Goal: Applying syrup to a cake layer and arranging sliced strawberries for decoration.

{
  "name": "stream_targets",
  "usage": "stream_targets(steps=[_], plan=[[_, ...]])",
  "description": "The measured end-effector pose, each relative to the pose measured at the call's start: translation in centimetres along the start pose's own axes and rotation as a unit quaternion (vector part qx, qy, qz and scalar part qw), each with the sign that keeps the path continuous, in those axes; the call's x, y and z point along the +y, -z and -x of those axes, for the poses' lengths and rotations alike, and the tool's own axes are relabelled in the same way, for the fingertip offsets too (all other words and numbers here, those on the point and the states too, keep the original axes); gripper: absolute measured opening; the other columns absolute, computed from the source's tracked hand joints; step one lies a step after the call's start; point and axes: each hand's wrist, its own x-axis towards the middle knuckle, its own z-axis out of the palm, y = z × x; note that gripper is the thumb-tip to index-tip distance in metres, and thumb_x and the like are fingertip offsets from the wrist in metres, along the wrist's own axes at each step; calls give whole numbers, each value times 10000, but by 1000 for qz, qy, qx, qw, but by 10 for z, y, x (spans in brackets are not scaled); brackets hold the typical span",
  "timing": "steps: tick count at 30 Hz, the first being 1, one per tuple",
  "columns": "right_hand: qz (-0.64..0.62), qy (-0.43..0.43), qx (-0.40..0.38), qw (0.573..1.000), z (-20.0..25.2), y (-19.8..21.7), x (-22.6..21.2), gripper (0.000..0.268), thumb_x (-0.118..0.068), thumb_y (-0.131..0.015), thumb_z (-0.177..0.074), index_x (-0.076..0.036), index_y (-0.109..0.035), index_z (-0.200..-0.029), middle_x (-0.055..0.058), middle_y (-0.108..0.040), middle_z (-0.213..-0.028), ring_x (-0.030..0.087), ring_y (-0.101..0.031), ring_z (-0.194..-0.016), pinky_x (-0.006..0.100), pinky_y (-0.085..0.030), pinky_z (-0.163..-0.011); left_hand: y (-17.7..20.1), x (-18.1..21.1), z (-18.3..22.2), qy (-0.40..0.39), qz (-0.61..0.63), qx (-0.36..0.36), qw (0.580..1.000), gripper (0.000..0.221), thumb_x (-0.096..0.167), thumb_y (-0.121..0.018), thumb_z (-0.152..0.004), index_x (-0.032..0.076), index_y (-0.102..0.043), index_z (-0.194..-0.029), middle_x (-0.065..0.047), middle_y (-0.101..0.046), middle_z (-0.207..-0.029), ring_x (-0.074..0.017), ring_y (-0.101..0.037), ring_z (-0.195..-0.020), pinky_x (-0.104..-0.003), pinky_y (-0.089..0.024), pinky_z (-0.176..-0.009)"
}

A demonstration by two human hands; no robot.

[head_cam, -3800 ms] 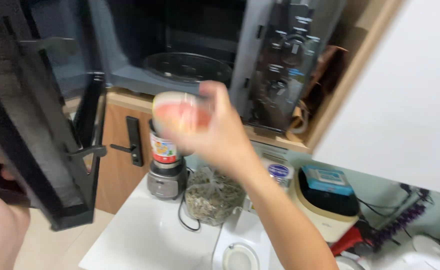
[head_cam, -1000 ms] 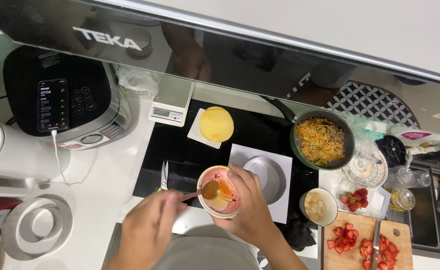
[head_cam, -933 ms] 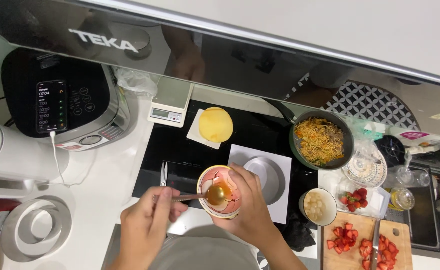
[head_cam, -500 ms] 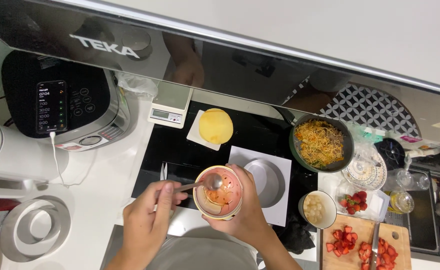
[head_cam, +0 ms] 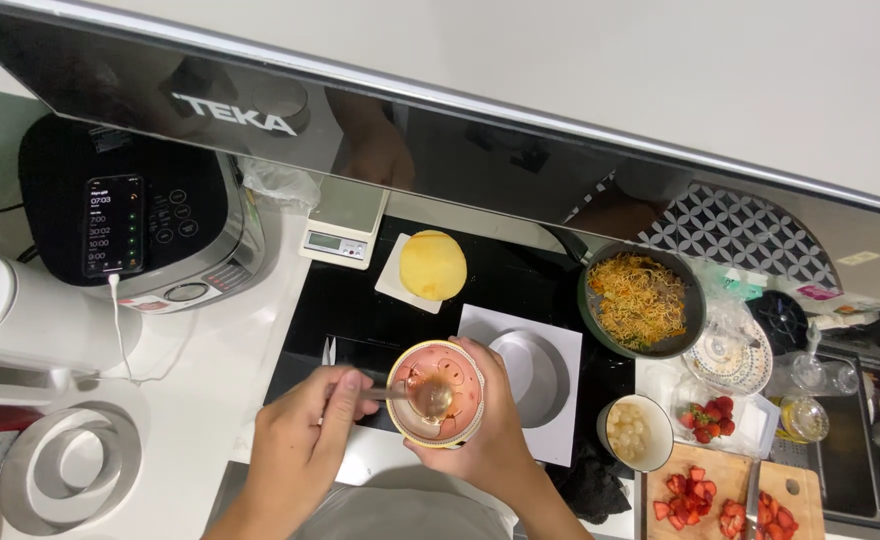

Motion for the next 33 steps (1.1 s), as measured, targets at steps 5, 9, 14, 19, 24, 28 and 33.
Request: stream_targets(steps=[5, 9, 14, 19, 24, 28, 33], plan=[[8, 24, 18, 1000, 1, -3, 3, 1143, -188, -1002, -550, -45, -345, -1475, 164, -480, -1388, 322, -548, -1289, 425, -485, -1069, -1, 1, -1, -16, -15, -1, 1000, 225, 186, -566, -1002, 10, -706, -991, -60, -789, -771, -124, -792, -686, -265, -614, -599], [31, 54, 39, 997, 0, -3, 5, 1107, -172, -1000, -539, -71, -372, -1446, 167, -454, -1408, 332, -509, -1314, 427, -473, -1078, -1, 3, -4, -49, -17, 5, 999, 211, 175, -562, -1003, 10, -692, -988, -61, -778, -789, -131, -788, -697, -271, -615, -611], [12, 54, 38, 998, 0, -4, 6, 1087, -159, -988, -562, -68, -366, -1449, 165, -452, -1414, 334, -517, -1317, 424, -478, -1088, -1, 4, -5, -52, -33, 1, 998, 200, 172, -571, -999, 15, -696, -986, -64, -770, -757, -145, -757, -683, -278, -606, -615], [13, 65, 34, 997, 1, -4, 5, 1080, -149, -986, -557, -70, -379, -1447, 166, -463, -1410, 335, -526, -1313, 427, -474, -1091, 0, 7, -5, -54, -38, 1, 998, 196, 169, -578, -989, 17, -703, -991, -65, -768, -737, -141, -773, -656, -278, -602, -610], [11, 63, 36, 997, 2, -3, 4, 1082, -149, -985, -564, -64, -366, -1448, 172, -454, -1419, 336, -518, -1318, 427, -473, -1084, 0, 7, -5, -42, -40, -5, 998, 204, 177, -577, -988, 22, -709, -982, -67, -769, -733, -140, -768, -636, -283, -592, -577], [8, 60, 39, 997, 2, -4, 8, 1085, -151, -986, -564, -67, -362, -1448, 168, -449, -1415, 332, -520, -1304, 422, -482, -1076, 1, 10, -6, -59, -40, -4, 997, 210, 181, -574, -992, 19, -705, -975, -66, -767, -732, -137, -774, -646, -278, -596, -587], [-5, 51, 23, 998, 1, -2, 7, 1103, -143, -993, -571, -64, -345, -1460, 174, -437, -1429, 341, -510, -1328, 429, -477, -1090, 1, 10, -6, -48, -37, -8, 998, 218, 185, -580, -989, 12, -709, -962, -73, -760, -721, -155, -752, -643, -283, -603, -580]])
